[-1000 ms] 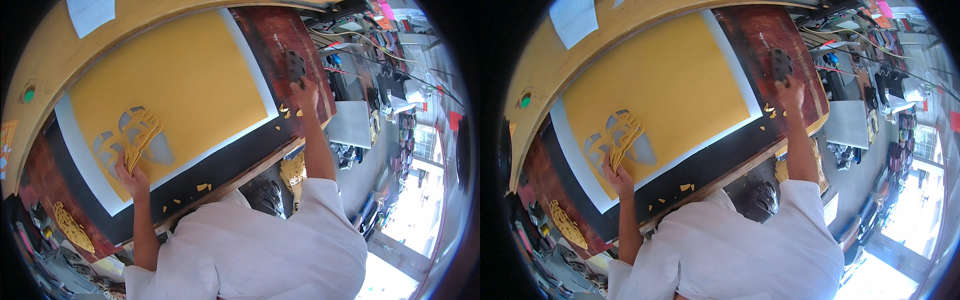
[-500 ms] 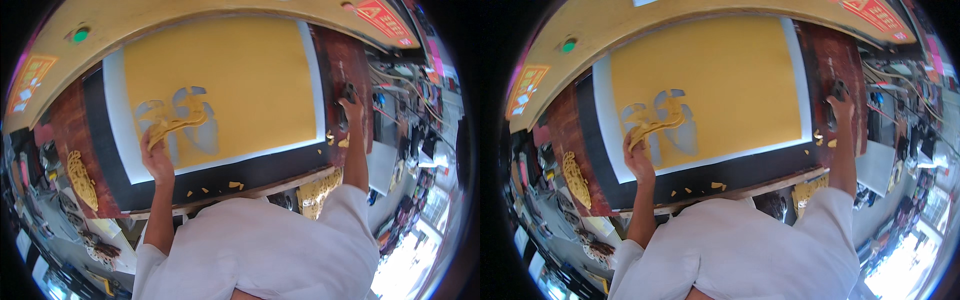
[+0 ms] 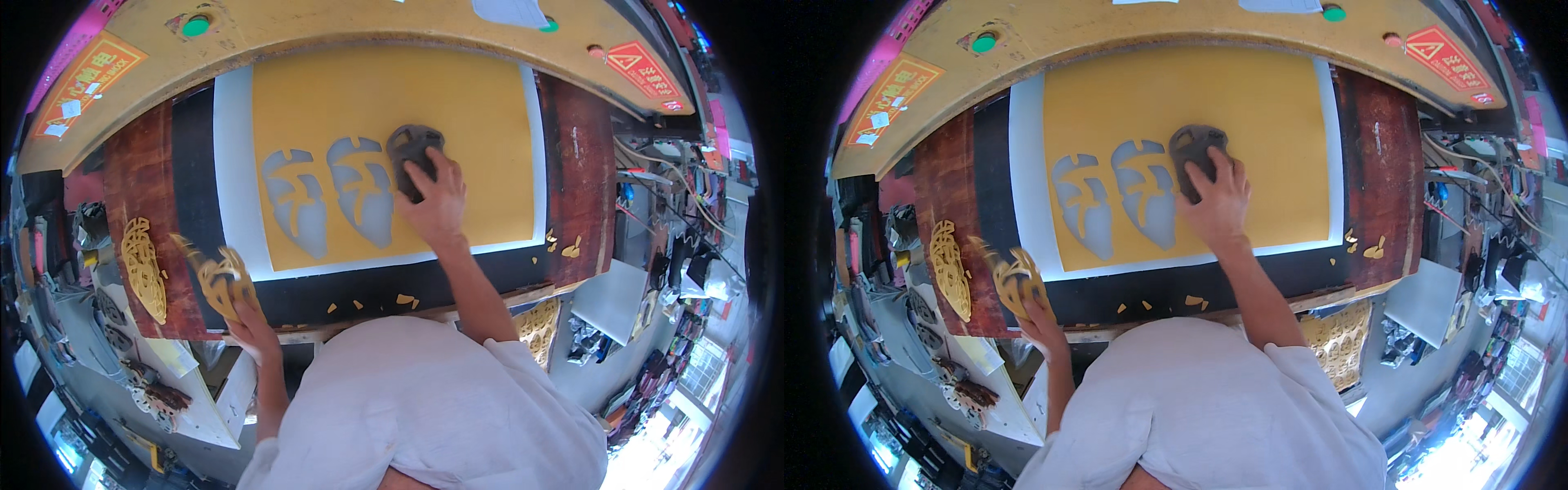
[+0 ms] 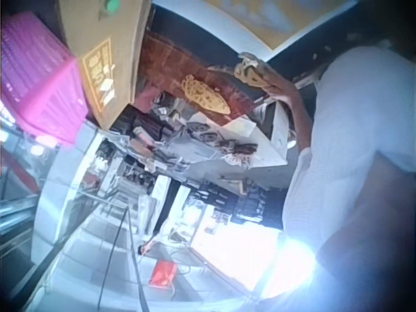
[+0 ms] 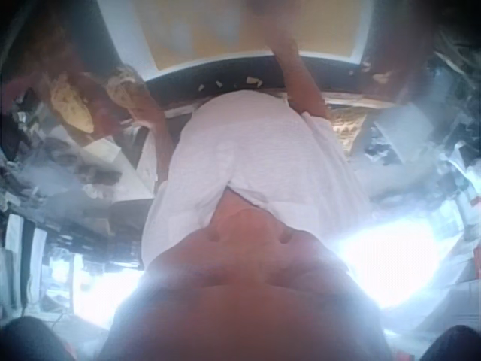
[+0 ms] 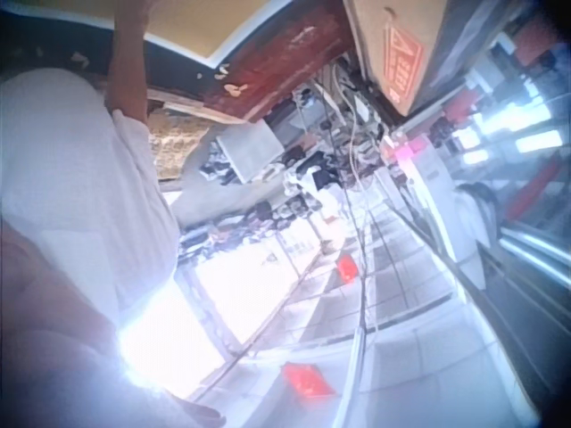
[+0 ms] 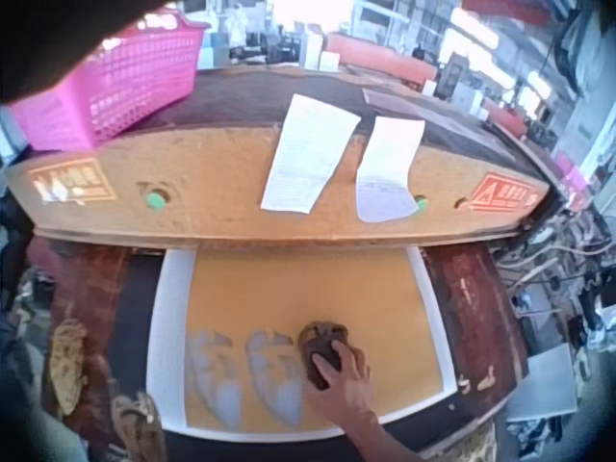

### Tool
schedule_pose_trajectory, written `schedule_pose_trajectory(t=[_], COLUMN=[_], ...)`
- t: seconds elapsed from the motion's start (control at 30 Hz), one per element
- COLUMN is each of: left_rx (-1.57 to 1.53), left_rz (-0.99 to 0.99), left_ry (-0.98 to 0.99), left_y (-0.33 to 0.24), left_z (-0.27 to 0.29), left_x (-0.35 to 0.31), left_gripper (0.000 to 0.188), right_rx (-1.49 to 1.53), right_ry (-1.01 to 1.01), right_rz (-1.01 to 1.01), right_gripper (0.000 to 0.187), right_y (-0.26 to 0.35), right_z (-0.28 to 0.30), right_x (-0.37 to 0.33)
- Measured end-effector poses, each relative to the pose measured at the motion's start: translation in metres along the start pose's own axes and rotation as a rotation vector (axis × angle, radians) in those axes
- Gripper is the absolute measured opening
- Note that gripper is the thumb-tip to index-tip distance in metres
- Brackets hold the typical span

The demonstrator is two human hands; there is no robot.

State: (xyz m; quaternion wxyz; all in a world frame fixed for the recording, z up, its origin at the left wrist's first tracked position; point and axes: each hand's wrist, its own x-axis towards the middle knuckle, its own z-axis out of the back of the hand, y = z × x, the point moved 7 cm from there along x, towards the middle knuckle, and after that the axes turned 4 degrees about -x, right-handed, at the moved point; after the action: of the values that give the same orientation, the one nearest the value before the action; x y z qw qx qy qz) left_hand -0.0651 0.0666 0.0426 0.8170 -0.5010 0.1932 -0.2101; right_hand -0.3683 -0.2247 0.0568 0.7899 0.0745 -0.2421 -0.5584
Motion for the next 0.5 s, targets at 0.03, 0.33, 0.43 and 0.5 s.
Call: schedule_pose_trajectory(t=[0.03, 0.33, 0.43, 0.5], left_rx=[0.059, 0.351, 0.156, 0.088], left_rz=[-0.055, -0.294, -0.184, -0.228], left_ry=[-0.003, -0.097, -0.126, -0.209], left_y=[0.011, 0.047, 0.03, 0.016], left_z=[0.003, -0.055, -0.078, -0.092], left_x=[-0.012, 0.018, 0.057, 0.08], left_gripper=[0.034, 0.033, 0.034, 0.038], right_rx=[-0.052, -0.121, -0.062, 0.08], right_ry=[-0.01, -0.019, -0.074, -0.07], right_rz=[0.008, 0.057, 0.057, 0.012], right_gripper=[0.047, 0.049, 0.046, 0.045], right_y=[0.003, -0.011, -0.021, -0.043], right_z=[-0.005, -0.039, -0.029, -0.014], right_x=[0.0, 0.072, 0.106, 0.118])
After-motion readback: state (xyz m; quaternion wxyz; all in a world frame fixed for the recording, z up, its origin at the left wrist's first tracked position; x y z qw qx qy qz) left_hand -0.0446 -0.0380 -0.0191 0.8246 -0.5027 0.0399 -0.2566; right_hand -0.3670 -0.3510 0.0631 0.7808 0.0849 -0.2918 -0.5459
